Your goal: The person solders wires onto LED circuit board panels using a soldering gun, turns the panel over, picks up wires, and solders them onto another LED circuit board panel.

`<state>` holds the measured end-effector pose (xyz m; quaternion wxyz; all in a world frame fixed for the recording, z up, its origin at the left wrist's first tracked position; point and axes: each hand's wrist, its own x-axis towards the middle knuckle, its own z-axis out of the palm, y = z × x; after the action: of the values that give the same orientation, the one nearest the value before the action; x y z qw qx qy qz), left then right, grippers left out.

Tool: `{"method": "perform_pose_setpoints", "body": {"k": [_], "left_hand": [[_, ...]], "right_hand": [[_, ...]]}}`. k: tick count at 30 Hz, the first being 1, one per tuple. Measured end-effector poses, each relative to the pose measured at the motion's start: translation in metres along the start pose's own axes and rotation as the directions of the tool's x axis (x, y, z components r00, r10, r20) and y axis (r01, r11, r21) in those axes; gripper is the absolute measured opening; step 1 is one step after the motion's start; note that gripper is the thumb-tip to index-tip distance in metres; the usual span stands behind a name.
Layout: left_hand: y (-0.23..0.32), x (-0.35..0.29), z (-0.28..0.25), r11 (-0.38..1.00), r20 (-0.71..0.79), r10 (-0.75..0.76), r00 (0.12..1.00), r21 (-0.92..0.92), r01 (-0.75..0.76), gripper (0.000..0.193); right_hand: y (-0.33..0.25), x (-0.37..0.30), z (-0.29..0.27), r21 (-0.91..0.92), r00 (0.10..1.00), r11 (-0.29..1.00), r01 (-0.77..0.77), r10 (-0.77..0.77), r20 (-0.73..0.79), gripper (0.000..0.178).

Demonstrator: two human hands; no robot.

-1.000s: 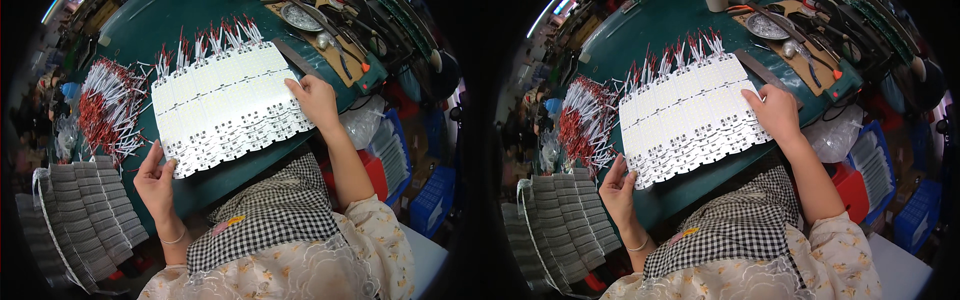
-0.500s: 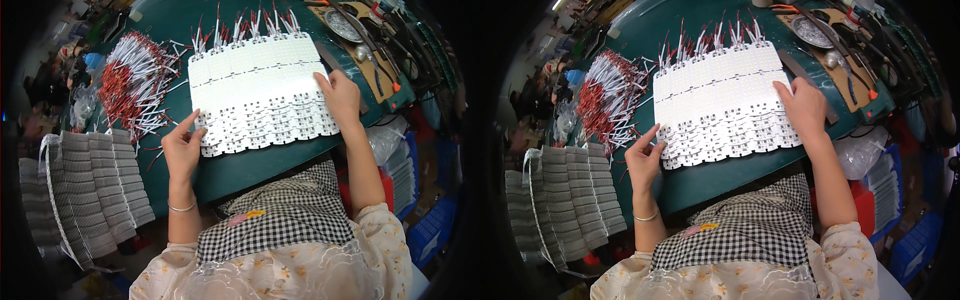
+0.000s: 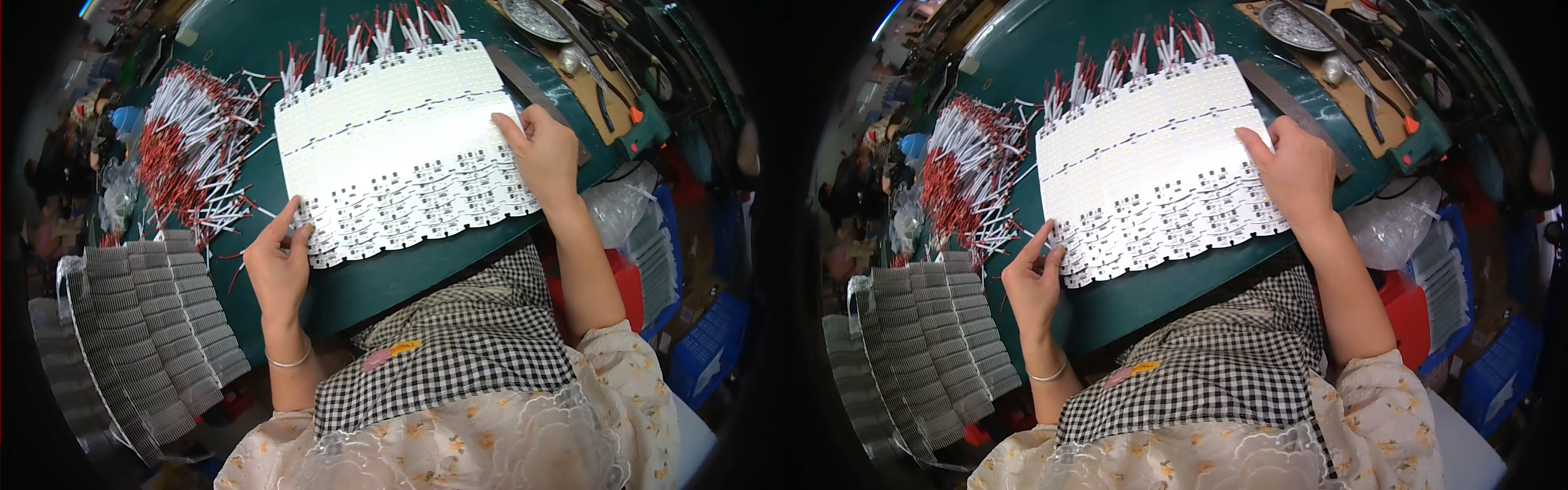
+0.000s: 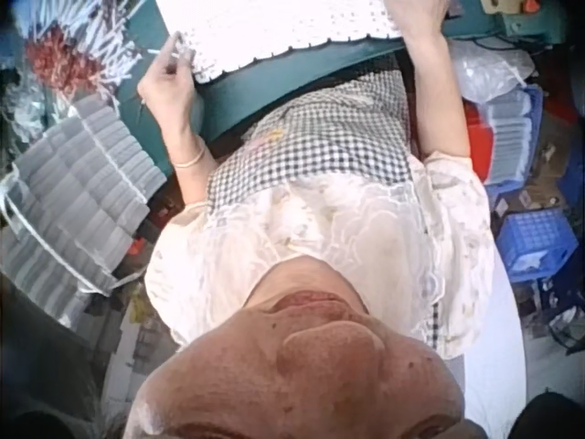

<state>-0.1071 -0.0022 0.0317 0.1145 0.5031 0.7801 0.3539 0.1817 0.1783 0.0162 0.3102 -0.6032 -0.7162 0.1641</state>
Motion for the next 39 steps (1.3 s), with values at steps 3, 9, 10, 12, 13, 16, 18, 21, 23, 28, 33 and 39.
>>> {"method": "perform_pose_setpoints", "body": {"k": [3,9,10,12,13,16,18,21,23,28,33,39], "left_hand": [[0.016,-0.005,-0.006,0.96,0.077,0.038,0.996,0.275,-0.058,0.041],[-0.01,-0.01,-0.008,0.963,-0.057,-0.166,0.984,-0.225,0.15,0.048],[-0.009,-0.009,-0.01,0.923,0.004,-0.216,0.976,-0.324,0.206,0.054],[-0.007,-0.002,-0.015,0.794,0.145,-0.313,0.939,-0.503,0.342,0.057],[-0.009,0.002,-0.021,0.613,0.296,-0.366,0.882,-0.636,0.468,0.06],[-0.016,0.013,-0.025,0.507,0.402,-0.219,0.889,-0.731,0.456,0.063],[-0.007,0.021,-0.025,0.562,0.337,-0.178,0.925,-0.737,0.376,0.061],[-0.007,0.036,-0.018,0.682,0.322,-0.088,0.943,-0.671,0.292,0.056],[-0.023,0.042,-0.001,0.682,0.301,-0.11,0.947,-0.67,0.292,0.055],[-0.024,0.038,0.002,0.936,0.222,-0.148,0.964,-0.283,0.209,0.053],[-0.002,0.029,0.0,0.992,0.061,-0.005,0.998,0.129,-0.003,0.05],[-0.017,0.007,-0.004,0.898,0.121,-0.271,0.955,-0.324,0.296,0.049]], "right_hand": [[-0.001,-0.003,-0.004,-0.066,1.0,0.998,0.003,-0.002,0.017,0.046],[-0.002,-0.004,-0.017,-0.146,0.998,0.988,-0.057,0.062,0.031,0.055],[-0.003,-0.003,-0.02,-0.14,0.988,0.986,-0.092,0.108,0.114,0.057],[-0.004,-0.001,-0.022,-0.118,0.987,0.989,-0.093,0.107,0.122,0.058],[-0.005,0.0,-0.021,-0.094,0.986,0.991,-0.095,0.107,0.129,0.058],[-0.005,0.008,-0.024,0.064,0.973,0.987,-0.15,0.136,0.184,0.055],[0.0,0.012,-0.02,0.137,0.981,0.98,-0.143,0.122,0.147,0.055],[0.003,0.02,-0.01,0.209,0.989,0.969,-0.133,0.117,0.085,0.055],[0.002,0.025,0.004,0.114,0.998,0.992,-0.06,0.058,0.022,0.054],[0.004,0.02,0.013,-0.008,1.0,1.0,-0.008,0.008,-0.004,0.055],[-0.001,0.019,0.007,-0.143,0.998,0.988,-0.049,0.055,0.033,0.055],[0.001,0.014,-0.005,-0.074,0.986,0.989,-0.128,0.134,0.095,0.056]]}}
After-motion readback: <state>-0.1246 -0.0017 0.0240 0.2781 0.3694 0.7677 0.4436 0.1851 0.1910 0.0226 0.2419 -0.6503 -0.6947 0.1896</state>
